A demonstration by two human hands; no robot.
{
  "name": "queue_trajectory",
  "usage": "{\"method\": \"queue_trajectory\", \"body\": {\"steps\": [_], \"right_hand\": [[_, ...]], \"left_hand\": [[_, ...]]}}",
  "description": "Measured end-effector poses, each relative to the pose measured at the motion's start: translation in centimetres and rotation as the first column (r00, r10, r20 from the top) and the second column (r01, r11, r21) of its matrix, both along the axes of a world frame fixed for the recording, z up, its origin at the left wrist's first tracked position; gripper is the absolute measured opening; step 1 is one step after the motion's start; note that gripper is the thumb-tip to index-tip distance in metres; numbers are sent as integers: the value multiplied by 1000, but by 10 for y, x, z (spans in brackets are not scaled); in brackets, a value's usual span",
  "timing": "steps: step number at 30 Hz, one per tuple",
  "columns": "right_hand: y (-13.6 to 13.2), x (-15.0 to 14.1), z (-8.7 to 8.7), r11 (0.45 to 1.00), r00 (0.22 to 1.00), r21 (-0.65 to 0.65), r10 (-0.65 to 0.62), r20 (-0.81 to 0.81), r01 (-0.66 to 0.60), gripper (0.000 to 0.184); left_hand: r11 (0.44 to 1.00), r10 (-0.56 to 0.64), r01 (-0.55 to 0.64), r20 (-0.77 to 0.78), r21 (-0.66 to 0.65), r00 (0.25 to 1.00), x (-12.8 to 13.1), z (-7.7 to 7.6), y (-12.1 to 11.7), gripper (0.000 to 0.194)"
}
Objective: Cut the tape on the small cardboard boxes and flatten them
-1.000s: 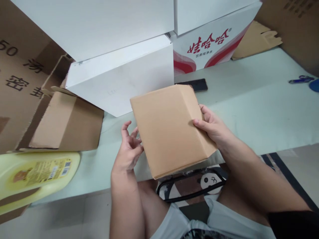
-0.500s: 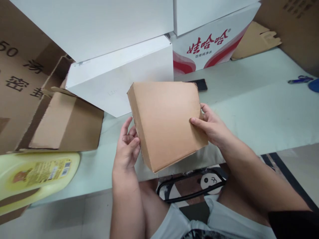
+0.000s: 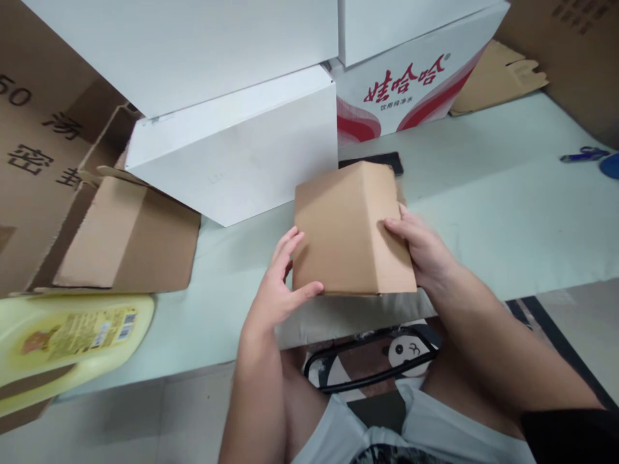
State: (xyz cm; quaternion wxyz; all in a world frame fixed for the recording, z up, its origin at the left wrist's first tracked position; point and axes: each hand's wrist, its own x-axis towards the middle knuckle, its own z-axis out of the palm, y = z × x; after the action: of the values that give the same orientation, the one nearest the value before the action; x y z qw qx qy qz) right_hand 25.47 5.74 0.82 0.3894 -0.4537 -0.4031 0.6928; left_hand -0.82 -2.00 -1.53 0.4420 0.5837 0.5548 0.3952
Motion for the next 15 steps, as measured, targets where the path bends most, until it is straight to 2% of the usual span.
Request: {"method": "queue_trajectory", "body": {"steps": [4,6,10,12,15], "right_hand": [[-9,3,4,982,982,-23,187,-22,-187,54],[-12,7,8,962,962,-2,272,-12,-272,53],[-13,21,19,901,892,-60,435,122,-431,58],[-12,27,24,881,861,-115,473,184,-460,61],[-12,32,26,897,879,-87,442,179,-433,58]], "left_hand": [[991,123,-122,-24,46,992,1,0,3,70],[984,180,-179,-32,25,983,1,0,4,65],[971,216,-216,-9,-107,976,2,1,4,78],[969,197,-190,29,-158,980,3,0,5,82],[955,245,-226,80,-193,966,4,-2,6,81]]}}
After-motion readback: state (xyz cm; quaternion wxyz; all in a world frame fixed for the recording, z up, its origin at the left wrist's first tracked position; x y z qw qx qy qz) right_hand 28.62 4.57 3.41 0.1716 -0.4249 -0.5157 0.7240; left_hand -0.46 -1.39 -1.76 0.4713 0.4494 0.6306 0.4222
